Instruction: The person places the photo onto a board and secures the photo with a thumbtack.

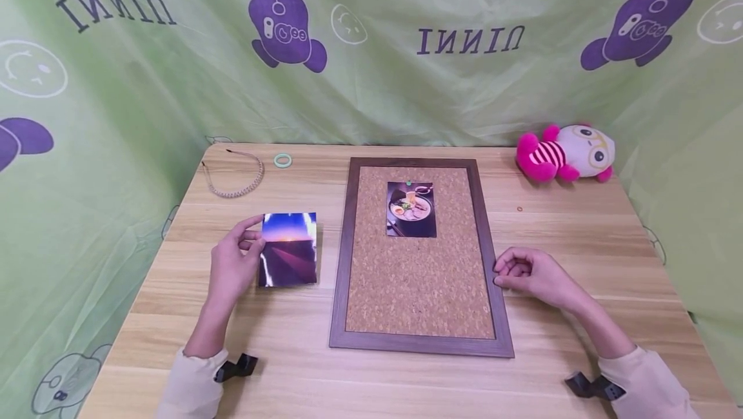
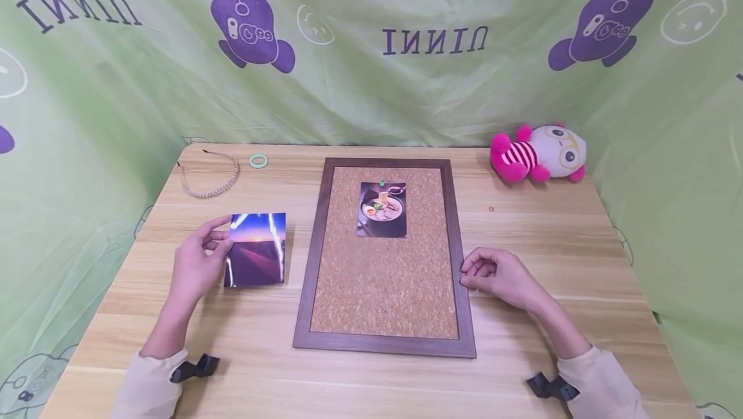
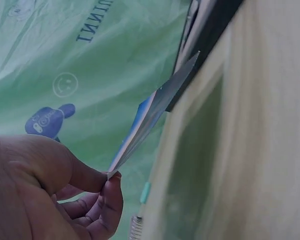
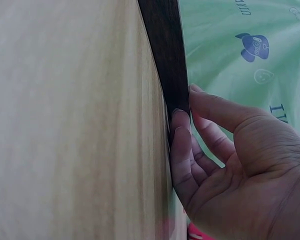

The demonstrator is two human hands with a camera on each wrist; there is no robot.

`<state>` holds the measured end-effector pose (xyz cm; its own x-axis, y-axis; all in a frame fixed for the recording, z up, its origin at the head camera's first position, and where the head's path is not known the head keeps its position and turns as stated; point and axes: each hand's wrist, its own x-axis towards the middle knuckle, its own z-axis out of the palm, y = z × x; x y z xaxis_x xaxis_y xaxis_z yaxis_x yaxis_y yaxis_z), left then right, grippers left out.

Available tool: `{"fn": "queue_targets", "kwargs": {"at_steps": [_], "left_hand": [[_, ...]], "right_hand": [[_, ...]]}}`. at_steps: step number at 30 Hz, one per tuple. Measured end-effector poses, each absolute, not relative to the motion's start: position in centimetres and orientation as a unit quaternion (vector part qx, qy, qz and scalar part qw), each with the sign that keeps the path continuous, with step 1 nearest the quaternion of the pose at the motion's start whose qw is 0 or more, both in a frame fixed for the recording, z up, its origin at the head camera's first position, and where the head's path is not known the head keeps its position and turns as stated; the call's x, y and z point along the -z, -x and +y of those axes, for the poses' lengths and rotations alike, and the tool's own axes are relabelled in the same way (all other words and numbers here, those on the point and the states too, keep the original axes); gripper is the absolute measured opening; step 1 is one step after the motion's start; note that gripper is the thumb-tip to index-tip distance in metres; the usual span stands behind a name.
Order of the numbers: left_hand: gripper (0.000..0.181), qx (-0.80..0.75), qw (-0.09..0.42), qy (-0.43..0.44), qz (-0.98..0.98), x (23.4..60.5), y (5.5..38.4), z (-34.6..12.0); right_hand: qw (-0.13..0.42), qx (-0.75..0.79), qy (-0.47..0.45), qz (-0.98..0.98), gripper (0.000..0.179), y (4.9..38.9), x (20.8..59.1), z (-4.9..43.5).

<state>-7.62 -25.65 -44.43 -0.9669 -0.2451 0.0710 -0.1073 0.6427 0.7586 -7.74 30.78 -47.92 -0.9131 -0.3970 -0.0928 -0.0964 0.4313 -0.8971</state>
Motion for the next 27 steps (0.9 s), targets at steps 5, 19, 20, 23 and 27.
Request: {"fn": "queue_targets", "kwargs": {"at_steps": [5, 19, 20, 23, 27], "left_hand": [[0.046, 0.43, 0.092, -0.088, -0.894, 43.6, 8.0, -24.9], [0.057, 0.543, -0.005, -0.032, -0.839, 42.8, 8.4, -19.2], [0.058, 0.548, -0.01, -0.03, -0.836, 42.8, 8.4, -18.8], [0.059, 0.559, -0.021, -0.026, -0.828, 43.1, 8.5, -17.8], [0.059, 0.565, -0.033, -0.019, -0.824, 43.4, 8.4, -16.6]], "right_hand": [[0.147, 0.509, 0.143, 0.836, 0.015, 7.7, 47.9, 30.8], [0.144, 0.5, 0.143, 0.842, 0.015, 7.6, 47.8, 30.9], [0.144, 0.5, 0.143, 0.842, 0.015, 7.6, 47.8, 30.9], [0.145, 0.501, 0.144, 0.841, 0.015, 7.6, 47.8, 30.9], [0.146, 0.503, 0.145, 0.84, 0.015, 7.7, 47.8, 30.8]]}}
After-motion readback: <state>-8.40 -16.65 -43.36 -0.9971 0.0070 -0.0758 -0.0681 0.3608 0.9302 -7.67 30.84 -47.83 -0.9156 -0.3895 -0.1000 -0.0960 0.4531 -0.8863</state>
